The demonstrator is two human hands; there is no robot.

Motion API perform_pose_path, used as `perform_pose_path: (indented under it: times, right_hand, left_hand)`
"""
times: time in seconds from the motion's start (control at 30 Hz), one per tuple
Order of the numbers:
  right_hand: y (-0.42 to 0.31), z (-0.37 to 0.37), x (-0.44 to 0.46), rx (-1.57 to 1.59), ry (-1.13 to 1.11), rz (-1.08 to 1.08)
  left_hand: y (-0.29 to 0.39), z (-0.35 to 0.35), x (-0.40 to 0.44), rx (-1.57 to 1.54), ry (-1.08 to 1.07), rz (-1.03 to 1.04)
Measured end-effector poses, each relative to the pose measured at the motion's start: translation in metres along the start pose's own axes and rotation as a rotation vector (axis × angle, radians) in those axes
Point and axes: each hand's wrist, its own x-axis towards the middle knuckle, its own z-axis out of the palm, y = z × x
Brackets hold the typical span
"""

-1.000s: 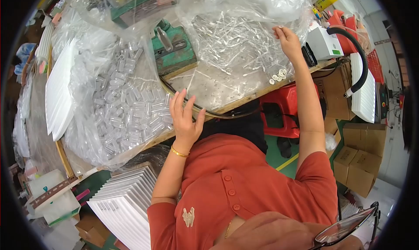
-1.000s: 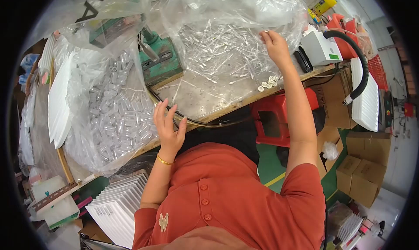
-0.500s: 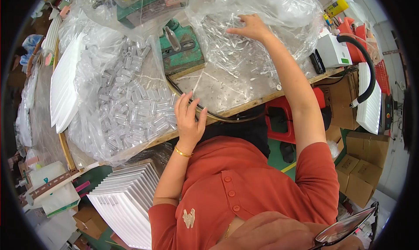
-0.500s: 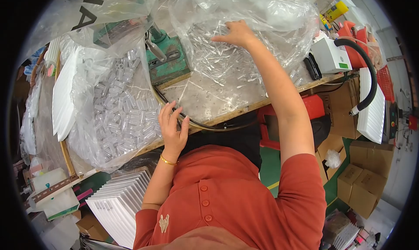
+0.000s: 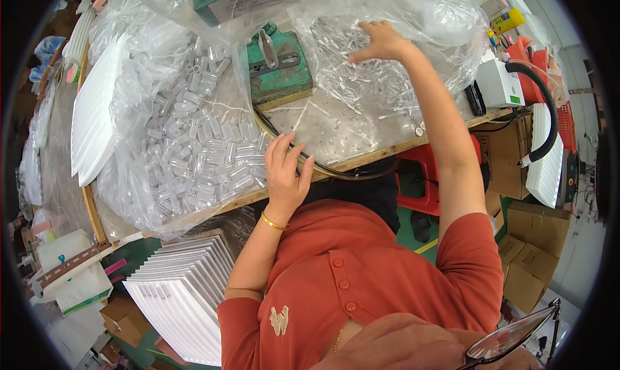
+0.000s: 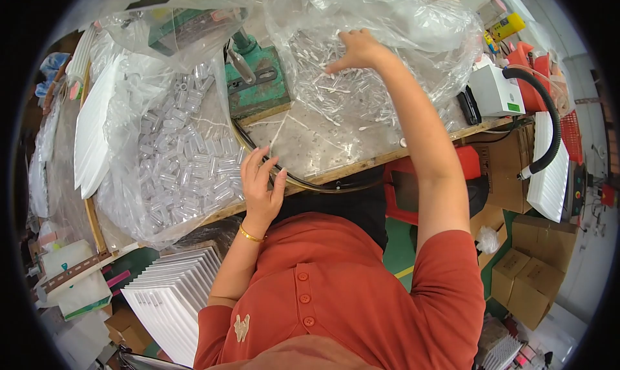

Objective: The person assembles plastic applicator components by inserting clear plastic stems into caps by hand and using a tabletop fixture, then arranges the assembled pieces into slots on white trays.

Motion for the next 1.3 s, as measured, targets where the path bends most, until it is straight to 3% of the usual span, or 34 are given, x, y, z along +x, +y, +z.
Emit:
perform_pose_path:
  times: [0.1, 0.17, 0.3, 0.37, 0.6, 0.7, 0.87, 0.9, 0.97, 1.0, 1.07, 1.1, 1.17, 1.3]
  right_hand:
    - [0.008, -0.001, -0.012, -0.042, -0.027, -0.116]
    - [0.004, 0.007, -0.027, -0.336, 0.007, -0.242]
    - [-0.006, 0.022, -0.03, -0.428, 0.031, -0.335]
    - [-0.007, 0.026, -0.019, -0.403, 0.099, -0.498]
    - [0.006, 0.033, 0.012, -0.37, 0.221, -0.548]
    - [0.015, 0.031, 0.009, -0.393, 0.185, -0.472]
    - [0.037, 0.043, 0.001, -0.311, 0.637, -0.637]
    - [0.039, 0.041, -0.004, -0.312, 0.641, -0.637]
    - [0.042, 0.039, -0.017, 0.043, 0.447, -0.289]
    - [0.043, 0.04, -0.02, 0.04, 0.451, -0.286]
    - [0.048, 0.047, -0.023, 0.497, 0.524, -0.106]
    - [0.048, 0.05, -0.024, 0.494, 0.533, -0.103]
    - [0.044, 0.057, -0.02, 0.789, 0.738, -0.114]
    - [0.024, 0.028, -0.027, 1.087, 0.802, -0.046]
  left_hand:
    - [-0.001, 0.001, -0.001, 0.004, -0.01, 0.004]
    - [-0.001, 0.002, 0.0, -0.003, -0.004, 0.018]
    - [0.0, 0.003, 0.001, 0.013, -0.018, 0.01]
    - [0.0, 0.004, 0.0, 0.023, -0.018, 0.008]
    - [0.0, 0.004, 0.0, 0.044, -0.012, 0.002]
    - [0.001, 0.004, 0.0, 0.046, -0.014, 0.011]
    - [0.002, 0.005, 0.0, 0.051, -0.013, 0.019]
    - [0.002, 0.004, 0.001, 0.052, -0.011, 0.022]
    - [0.003, 0.003, 0.001, 0.023, -0.002, 0.003]
    - [0.004, 0.002, 0.001, 0.02, -0.001, 0.008]
    - [0.007, 0.002, 0.003, -0.045, 0.011, -0.057]
    - [0.012, 0.0, 0.005, -0.049, 0.013, -0.047]
    - [0.022, -0.004, 0.013, 0.149, 0.007, 0.031]
    - [0.037, 0.0, 0.026, 0.07, -0.032, 0.077]
